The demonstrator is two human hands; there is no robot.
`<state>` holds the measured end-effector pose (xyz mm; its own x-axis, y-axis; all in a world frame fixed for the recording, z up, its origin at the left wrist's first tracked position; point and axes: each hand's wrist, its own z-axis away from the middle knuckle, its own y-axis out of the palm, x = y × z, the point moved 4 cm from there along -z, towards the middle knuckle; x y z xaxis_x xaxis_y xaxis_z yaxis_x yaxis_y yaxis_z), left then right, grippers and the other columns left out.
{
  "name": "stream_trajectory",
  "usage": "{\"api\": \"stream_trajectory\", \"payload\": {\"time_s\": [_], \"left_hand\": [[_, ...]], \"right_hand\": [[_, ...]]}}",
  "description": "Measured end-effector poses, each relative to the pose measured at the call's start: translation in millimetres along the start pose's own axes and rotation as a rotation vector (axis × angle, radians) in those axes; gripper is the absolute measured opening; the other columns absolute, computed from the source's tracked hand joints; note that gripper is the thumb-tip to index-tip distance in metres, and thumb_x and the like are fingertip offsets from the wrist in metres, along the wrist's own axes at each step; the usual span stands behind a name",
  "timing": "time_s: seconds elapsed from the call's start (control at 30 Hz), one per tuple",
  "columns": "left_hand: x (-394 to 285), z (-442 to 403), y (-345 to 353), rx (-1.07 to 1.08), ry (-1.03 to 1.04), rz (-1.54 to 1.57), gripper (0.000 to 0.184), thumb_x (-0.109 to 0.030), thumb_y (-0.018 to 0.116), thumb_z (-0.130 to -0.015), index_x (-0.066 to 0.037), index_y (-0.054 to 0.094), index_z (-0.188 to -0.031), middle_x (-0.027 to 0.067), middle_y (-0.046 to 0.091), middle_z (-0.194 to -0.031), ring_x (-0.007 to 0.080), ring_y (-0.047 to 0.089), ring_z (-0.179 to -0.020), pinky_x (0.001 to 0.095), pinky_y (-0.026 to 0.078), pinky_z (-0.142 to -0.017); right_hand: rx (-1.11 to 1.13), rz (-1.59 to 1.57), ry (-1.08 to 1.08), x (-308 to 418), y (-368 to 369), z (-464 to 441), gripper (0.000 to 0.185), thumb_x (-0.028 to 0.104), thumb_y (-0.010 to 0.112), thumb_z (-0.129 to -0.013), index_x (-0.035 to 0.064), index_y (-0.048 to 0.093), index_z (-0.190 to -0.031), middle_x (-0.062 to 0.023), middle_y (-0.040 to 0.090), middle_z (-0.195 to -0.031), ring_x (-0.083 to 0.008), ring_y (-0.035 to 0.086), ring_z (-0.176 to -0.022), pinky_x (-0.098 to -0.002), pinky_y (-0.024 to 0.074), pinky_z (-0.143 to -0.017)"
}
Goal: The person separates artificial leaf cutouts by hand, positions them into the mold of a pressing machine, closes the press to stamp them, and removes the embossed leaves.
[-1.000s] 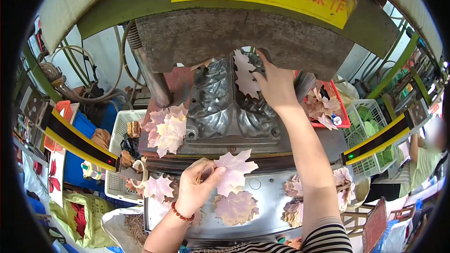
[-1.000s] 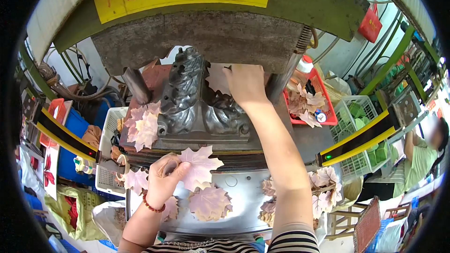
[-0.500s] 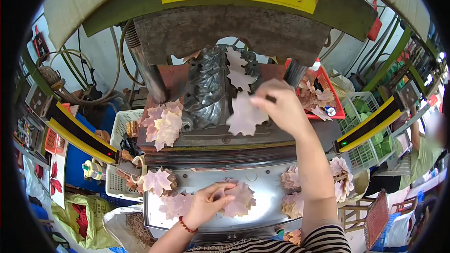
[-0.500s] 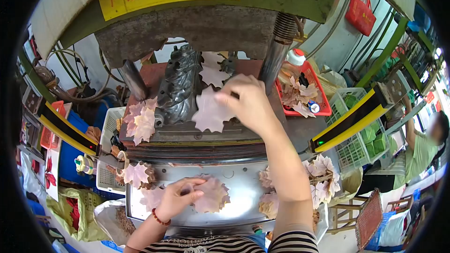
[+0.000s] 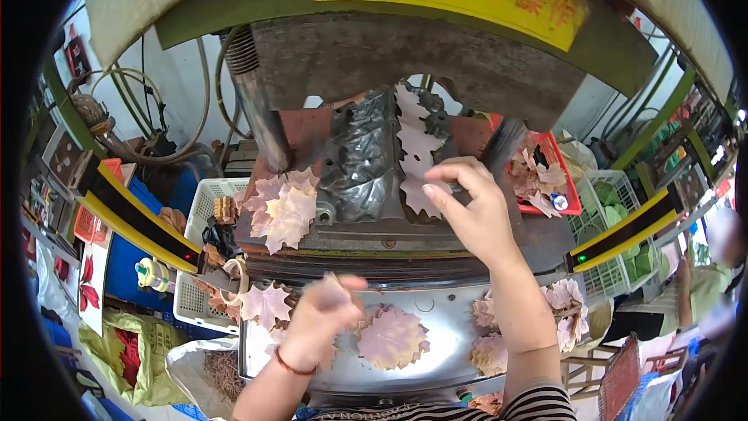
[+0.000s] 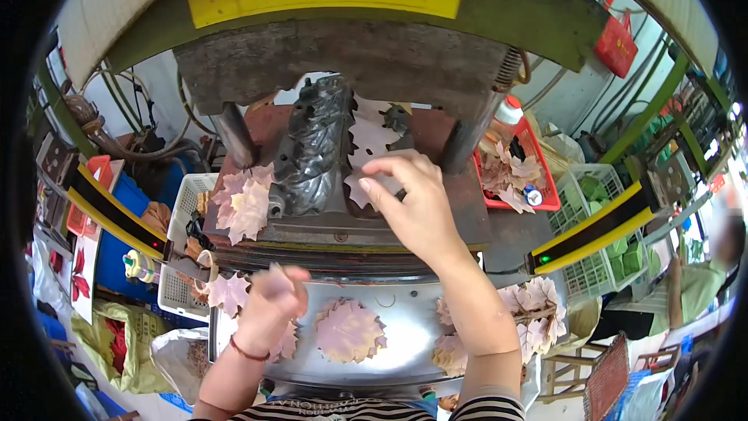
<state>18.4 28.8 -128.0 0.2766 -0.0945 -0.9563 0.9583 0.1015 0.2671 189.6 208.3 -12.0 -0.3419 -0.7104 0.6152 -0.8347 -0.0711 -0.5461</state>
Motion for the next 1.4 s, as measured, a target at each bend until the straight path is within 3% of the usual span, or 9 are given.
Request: {"api": "stream_trajectory", "payload": {"time_s": [0.13,0.43,0.57,0.73,0.83,1.03,1.17,1.3,1.4], "left_hand": [[-35,-35,4,0.103,-0.056,1.037,0.028,-0.020,0.055,-0.094,-0.014,0.052,-0.121,0.0095,0.062,-0.099,0.0317,0.056,-0.112,0.0526,0.046,-0.092],[-81,-68,-31,-0.258,0.184,0.187,0.021,-0.011,0.058,-0.094,0.002,0.055,-0.111,0.0093,0.066,-0.085,0.0140,0.062,-0.064,0.0255,0.053,-0.060],[-84,-73,-38,-0.237,0.183,0.169,0.023,-0.012,0.057,-0.095,0.003,0.055,-0.112,0.0104,0.065,-0.089,0.0164,0.064,-0.069,0.0264,0.053,-0.062],[-83,-75,-44,-0.154,0.131,0.343,0.035,-0.016,0.051,-0.098,0.004,0.048,-0.126,0.0135,0.063,-0.099,0.0198,0.064,-0.084,0.0306,0.053,-0.073],[-81,-74,-43,-0.136,0.155,0.290,0.039,-0.016,0.052,-0.098,0.004,0.046,-0.131,0.0121,0.065,-0.093,0.0184,0.065,-0.079,0.0285,0.053,-0.069],[-82,-70,-50,-0.197,0.135,0.189,0.028,-0.021,0.062,-0.093,-0.001,0.058,-0.110,0.0057,0.063,-0.072,0.0127,0.062,-0.058,0.0229,0.049,-0.051],[-84,-74,-44,-0.246,0.178,0.128,0.019,-0.020,0.064,-0.091,-0.002,0.061,-0.098,0.0038,0.061,-0.068,0.0109,0.059,-0.053,0.0218,0.047,-0.047],[-86,-71,-35,-0.254,0.169,0.165,0.020,-0.021,0.061,-0.093,-0.002,0.059,-0.100,0.0056,0.063,-0.079,0.0123,0.060,-0.061,0.0231,0.047,-0.053],[-81,-70,-39,-0.187,0.132,0.248,0.024,-0.019,0.053,-0.098,0.000,0.056,-0.111,0.0085,0.064,-0.087,0.0155,0.063,-0.071,0.0266,0.051,-0.064]], "right_hand": [[0.248,-0.227,-0.080,29,30,-17,0.013,0.011,0.069,-0.083,0.0031,0.067,-0.093,-0.0074,0.065,-0.094,-0.0191,0.060,-0.091,-0.0313,0.0463,-0.082],[0.680,-0.135,-0.167,49,95,-82,0.028,0.029,0.070,-0.083,0.0023,0.068,-0.091,-0.0105,0.064,-0.101,-0.0221,0.059,-0.099,-0.0333,0.0447,-0.089],[0.895,-0.072,-0.074,38,122,-103,0.025,0.027,0.071,-0.081,0.0023,0.067,-0.085,-0.0097,0.065,-0.101,-0.0197,0.060,-0.097,-0.0310,0.0443,-0.088],[0.328,0.594,-0.094,-34,108,-178,0.032,0.037,0.062,-0.088,0.0072,0.066,-0.096,-0.0068,0.065,-0.104,-0.0219,0.060,-0.097,-0.0364,0.0460,-0.085],[0.296,0.692,-0.005,-80,113,-201,0.031,0.037,0.063,-0.086,0.0076,0.067,-0.094,-0.0070,0.065,-0.105,-0.0233,0.059,-0.099,-0.0374,0.0458,-0.086],[0.288,0.578,-0.076,-44,103,-189,0.029,0.036,0.065,-0.084,0.0084,0.067,-0.092,-0.0074,0.064,-0.109,-0.0260,0.058,-0.104,-0.0394,0.0452,-0.087],[0.666,0.158,-0.063,41,104,-134,0.028,0.036,0.067,-0.082,0.0090,0.068,-0.090,-0.0076,0.063,-0.111,-0.0278,0.057,-0.107,-0.0407,0.0449,-0.088],[0.702,0.090,-0.445,67,116,-98,0.029,0.036,0.064,-0.081,0.0068,0.067,-0.084,-0.0072,0.065,-0.104,-0.0326,0.058,-0.103,-0.0423,0.0462,-0.086],[0.626,0.116,-0.045,28,112,-121,0.028,0.030,0.063,-0.085,0.0054,0.067,-0.097,-0.0094,0.064,-0.110,-0.0266,0.059,-0.104,-0.0367,0.0464,-0.089]]}}
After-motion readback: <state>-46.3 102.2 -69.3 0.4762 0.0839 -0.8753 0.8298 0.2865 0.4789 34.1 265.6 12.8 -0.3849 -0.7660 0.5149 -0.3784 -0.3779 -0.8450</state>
